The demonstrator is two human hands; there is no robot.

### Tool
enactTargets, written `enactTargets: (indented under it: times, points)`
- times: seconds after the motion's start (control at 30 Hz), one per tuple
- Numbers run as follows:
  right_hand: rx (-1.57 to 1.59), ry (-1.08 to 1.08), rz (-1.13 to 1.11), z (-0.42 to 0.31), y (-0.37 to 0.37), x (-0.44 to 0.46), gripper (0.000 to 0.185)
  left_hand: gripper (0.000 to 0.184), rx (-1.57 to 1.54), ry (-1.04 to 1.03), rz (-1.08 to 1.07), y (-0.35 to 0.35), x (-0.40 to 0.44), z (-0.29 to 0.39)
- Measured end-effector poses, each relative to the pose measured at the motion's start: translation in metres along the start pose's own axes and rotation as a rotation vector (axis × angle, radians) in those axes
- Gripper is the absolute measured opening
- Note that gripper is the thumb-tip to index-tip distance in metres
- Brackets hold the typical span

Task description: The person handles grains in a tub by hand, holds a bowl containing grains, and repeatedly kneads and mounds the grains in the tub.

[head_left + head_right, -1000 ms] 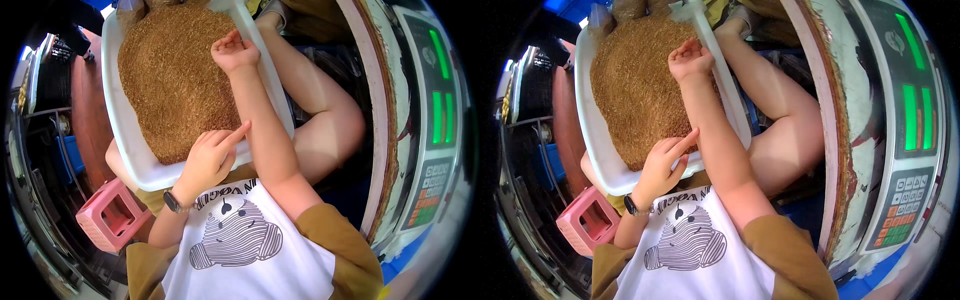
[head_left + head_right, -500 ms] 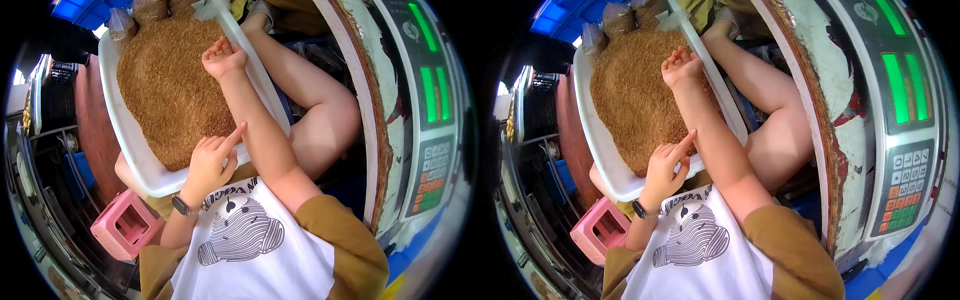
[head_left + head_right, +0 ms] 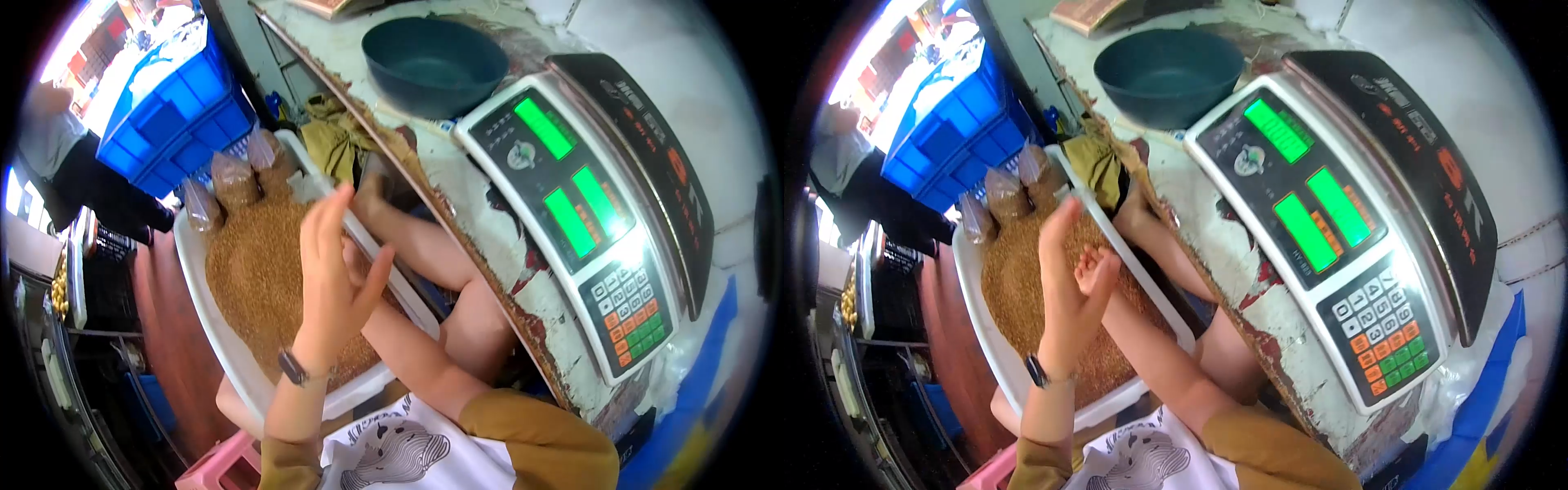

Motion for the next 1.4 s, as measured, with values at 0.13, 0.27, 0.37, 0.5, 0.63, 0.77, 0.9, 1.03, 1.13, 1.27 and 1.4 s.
enactTargets:
  times: [0.13,0.27,0.37,0.5,0.63,0.77,0.9,1.03,1.13,1.27,1.4]
  points:
    - [0.030,-0.013,0.008,0.006,0.011,0.010,0.025,0.073,-0.140,-0.108,0.148,0.007,0.085,0.010]
    - [0.058,-0.035,0.001,0.014,0.023,0.027,0.021,0.058,0.089,-0.118,0.086,0.006,0.128,-0.002]
    - [0.097,-0.001,0.062,0.014,0.020,0.024,0.021,0.039,0.045,-0.038,-0.016,0.015,0.135,-0.002]
    - [0.107,-0.007,0.040,0.005,0.005,0.007,0.024,0.037,0.225,-0.135,0.181,0.025,0.109,-0.004]
    - [0.073,0.038,0.059,0.004,0.007,0.015,0.023,0.035,0.328,-0.117,0.210,0.034,0.079,-0.008]
    - [0.053,0.011,0.016,0.004,0.015,0.027,0.021,0.037,0.341,-0.154,0.269,0.037,0.058,-0.017]
    - [0.035,-0.034,0.034,0.008,0.031,0.042,0.018,0.034,0.409,-0.165,0.294,0.039,0.048,-0.013]
    - [0.006,-0.053,0.009,0.006,0.022,0.035,0.017,0.034,0.462,-0.209,0.294,0.041,0.045,-0.008]
    - [-0.001,0.010,0.025,0.002,0.004,0.018,0.019,0.033,0.515,-0.198,0.316,0.041,0.039,-0.008]
    - [0.008,-0.022,0.088,-0.001,-0.001,0.009,0.020,0.033,0.613,-0.176,0.362,0.047,0.032,-0.004]
    - [-0.036,-0.007,0.095,0.000,0.002,0.011,0.018,0.034,0.645,-0.166,0.386,0.057,0.021,-0.011]
Point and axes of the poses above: each hand's wrist, its own x-axis towards the middle knuckle, its own y-axis out of the back of the hand, z = x × y, the point moved 4 cm from there along x, towards the middle knuckle, and after that the axes turned 14 degrees about -z, right-handed, at the moved point
